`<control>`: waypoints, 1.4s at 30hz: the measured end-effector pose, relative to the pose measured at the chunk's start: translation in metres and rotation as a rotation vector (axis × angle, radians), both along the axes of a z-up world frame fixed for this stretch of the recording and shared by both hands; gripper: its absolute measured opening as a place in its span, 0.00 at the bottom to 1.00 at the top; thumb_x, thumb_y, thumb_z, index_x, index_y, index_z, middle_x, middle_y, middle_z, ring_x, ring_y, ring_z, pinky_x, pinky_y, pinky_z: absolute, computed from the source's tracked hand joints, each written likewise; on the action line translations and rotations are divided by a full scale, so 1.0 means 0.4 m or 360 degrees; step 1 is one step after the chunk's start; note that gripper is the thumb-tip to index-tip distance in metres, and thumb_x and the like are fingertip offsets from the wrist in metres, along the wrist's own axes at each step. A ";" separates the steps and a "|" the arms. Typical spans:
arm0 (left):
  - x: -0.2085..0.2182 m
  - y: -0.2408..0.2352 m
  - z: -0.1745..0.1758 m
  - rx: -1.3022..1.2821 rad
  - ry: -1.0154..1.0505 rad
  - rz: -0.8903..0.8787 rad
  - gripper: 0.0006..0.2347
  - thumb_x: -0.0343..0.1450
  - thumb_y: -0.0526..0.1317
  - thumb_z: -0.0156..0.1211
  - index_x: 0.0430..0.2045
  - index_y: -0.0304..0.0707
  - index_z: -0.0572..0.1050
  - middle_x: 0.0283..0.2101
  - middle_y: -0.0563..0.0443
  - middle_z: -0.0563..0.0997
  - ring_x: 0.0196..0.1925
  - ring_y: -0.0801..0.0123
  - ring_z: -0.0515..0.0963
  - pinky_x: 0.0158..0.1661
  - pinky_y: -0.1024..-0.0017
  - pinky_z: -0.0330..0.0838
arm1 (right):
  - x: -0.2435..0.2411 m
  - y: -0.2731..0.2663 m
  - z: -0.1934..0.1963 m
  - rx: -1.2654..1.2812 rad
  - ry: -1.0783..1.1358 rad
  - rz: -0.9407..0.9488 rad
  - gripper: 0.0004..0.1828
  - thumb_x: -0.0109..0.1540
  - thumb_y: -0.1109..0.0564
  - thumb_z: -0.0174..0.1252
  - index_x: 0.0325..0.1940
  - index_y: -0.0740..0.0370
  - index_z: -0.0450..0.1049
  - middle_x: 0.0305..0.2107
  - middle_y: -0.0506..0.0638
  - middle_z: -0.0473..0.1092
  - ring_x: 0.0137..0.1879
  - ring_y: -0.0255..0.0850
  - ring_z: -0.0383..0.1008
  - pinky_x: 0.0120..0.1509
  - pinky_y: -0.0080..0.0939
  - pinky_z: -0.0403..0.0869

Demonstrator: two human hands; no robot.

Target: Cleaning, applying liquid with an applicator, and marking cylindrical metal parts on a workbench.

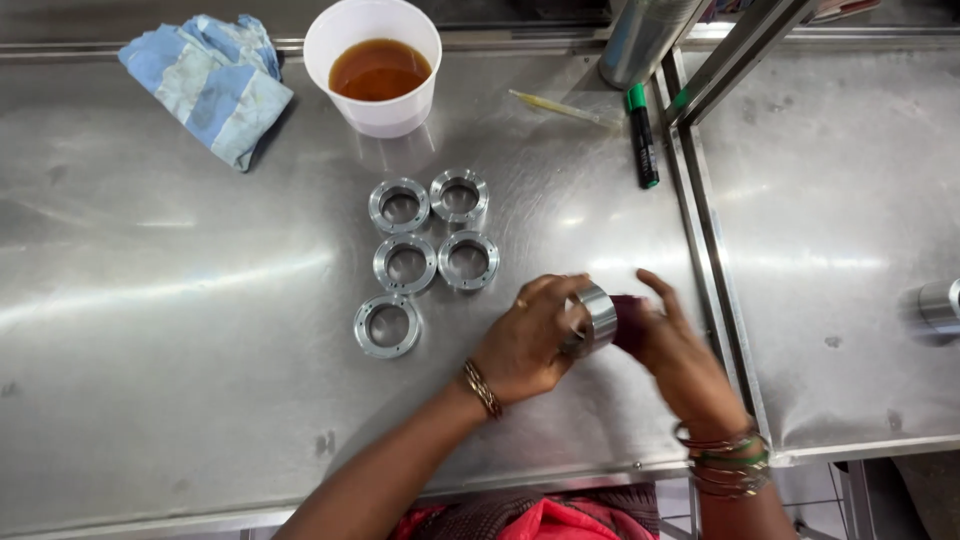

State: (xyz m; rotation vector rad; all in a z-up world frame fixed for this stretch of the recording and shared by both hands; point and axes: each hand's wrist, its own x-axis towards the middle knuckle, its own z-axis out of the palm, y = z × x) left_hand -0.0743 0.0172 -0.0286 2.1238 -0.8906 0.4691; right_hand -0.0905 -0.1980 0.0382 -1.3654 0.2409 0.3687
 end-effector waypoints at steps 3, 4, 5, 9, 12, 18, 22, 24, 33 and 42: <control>-0.054 0.029 0.077 -0.0080 0.0218 0.0103 0.34 0.56 0.45 0.74 0.56 0.42 0.63 0.59 0.40 0.77 0.61 0.52 0.78 0.53 0.63 0.80 | -0.023 0.097 0.020 -0.0246 -0.0013 0.0242 0.30 0.73 0.45 0.37 0.80 0.53 0.52 0.44 0.60 0.67 0.50 0.49 0.68 0.62 0.52 0.68; -0.060 0.033 0.088 -0.0081 0.0220 0.0110 0.34 0.56 0.45 0.74 0.56 0.42 0.63 0.59 0.40 0.77 0.61 0.52 0.78 0.53 0.63 0.80 | -0.032 0.120 0.039 -0.0247 -0.0011 0.0249 0.30 0.73 0.45 0.37 0.80 0.53 0.52 0.44 0.60 0.67 0.50 0.49 0.68 0.62 0.52 0.68; -0.055 0.036 0.101 -0.0160 0.0942 0.0292 0.36 0.59 0.50 0.73 0.58 0.41 0.59 0.53 0.40 0.78 0.55 0.51 0.81 0.50 0.63 0.80 | -0.030 0.141 0.060 -0.0525 -0.0035 0.0353 0.29 0.72 0.45 0.36 0.78 0.52 0.52 0.46 0.57 0.71 0.58 0.43 0.68 0.66 0.47 0.64; -0.083 0.068 0.117 -0.0426 0.1159 0.0168 0.35 0.59 0.53 0.72 0.56 0.37 0.61 0.51 0.42 0.76 0.49 0.53 0.83 0.48 0.61 0.79 | -0.026 0.171 0.065 -0.0550 -0.0073 0.0509 0.28 0.70 0.48 0.44 0.75 0.54 0.59 0.46 0.53 0.70 0.49 0.43 0.69 0.60 0.44 0.71; -0.070 0.121 0.070 -0.0252 0.0907 0.0298 0.32 0.60 0.53 0.71 0.54 0.37 0.66 0.50 0.41 0.76 0.48 0.52 0.81 0.47 0.56 0.77 | 0.059 0.120 0.039 -0.0637 -0.0148 0.0521 0.25 0.67 0.51 0.47 0.69 0.54 0.66 0.45 0.53 0.76 0.55 0.41 0.76 0.64 0.44 0.73; -0.043 0.217 0.073 0.0757 0.0449 0.0395 0.29 0.56 0.51 0.73 0.51 0.44 0.74 0.55 0.40 0.72 0.53 0.51 0.74 0.52 0.50 0.66 | 0.386 0.021 0.007 -0.1961 -0.0632 0.0828 0.14 0.66 0.49 0.55 0.52 0.55 0.79 0.51 0.52 0.75 0.52 0.46 0.76 0.57 0.46 0.75; -0.063 0.232 0.072 0.0594 0.0210 0.0661 0.23 0.60 0.49 0.70 0.50 0.50 0.76 0.59 0.47 0.71 0.57 0.53 0.69 0.51 0.51 0.61 | 0.605 -0.016 -0.120 -0.2231 -0.1370 0.0581 0.15 0.65 0.51 0.60 0.55 0.55 0.76 0.57 0.57 0.72 0.52 0.50 0.76 0.60 0.49 0.75; -0.078 0.248 0.074 0.0349 0.0138 0.0956 0.17 0.65 0.49 0.69 0.47 0.52 0.76 0.58 0.49 0.69 0.57 0.56 0.66 0.51 0.52 0.59 | 0.650 0.033 -0.113 -0.2637 -0.1353 0.0305 0.21 0.58 0.51 0.68 0.55 0.57 0.77 0.52 0.58 0.73 0.55 0.60 0.70 0.53 0.64 0.69; -0.314 0.456 0.041 0.0274 0.0438 0.1289 0.15 0.65 0.47 0.66 0.44 0.47 0.78 0.57 0.48 0.70 0.53 0.58 0.68 0.53 0.56 0.60 | 0.611 -0.030 -0.182 -0.2123 -0.1308 0.0245 0.10 0.71 0.59 0.60 0.57 0.59 0.75 0.48 0.56 0.73 0.52 0.51 0.76 0.57 0.53 0.75; -0.405 0.442 0.015 0.0366 0.0322 0.1302 0.13 0.66 0.45 0.65 0.42 0.46 0.78 0.53 0.50 0.72 0.51 0.58 0.71 0.51 0.56 0.63 | 0.223 0.172 -0.016 -0.0137 -0.0547 0.0142 0.10 0.69 0.62 0.58 0.55 0.64 0.73 0.45 0.51 0.75 0.49 0.36 0.75 0.56 0.36 0.76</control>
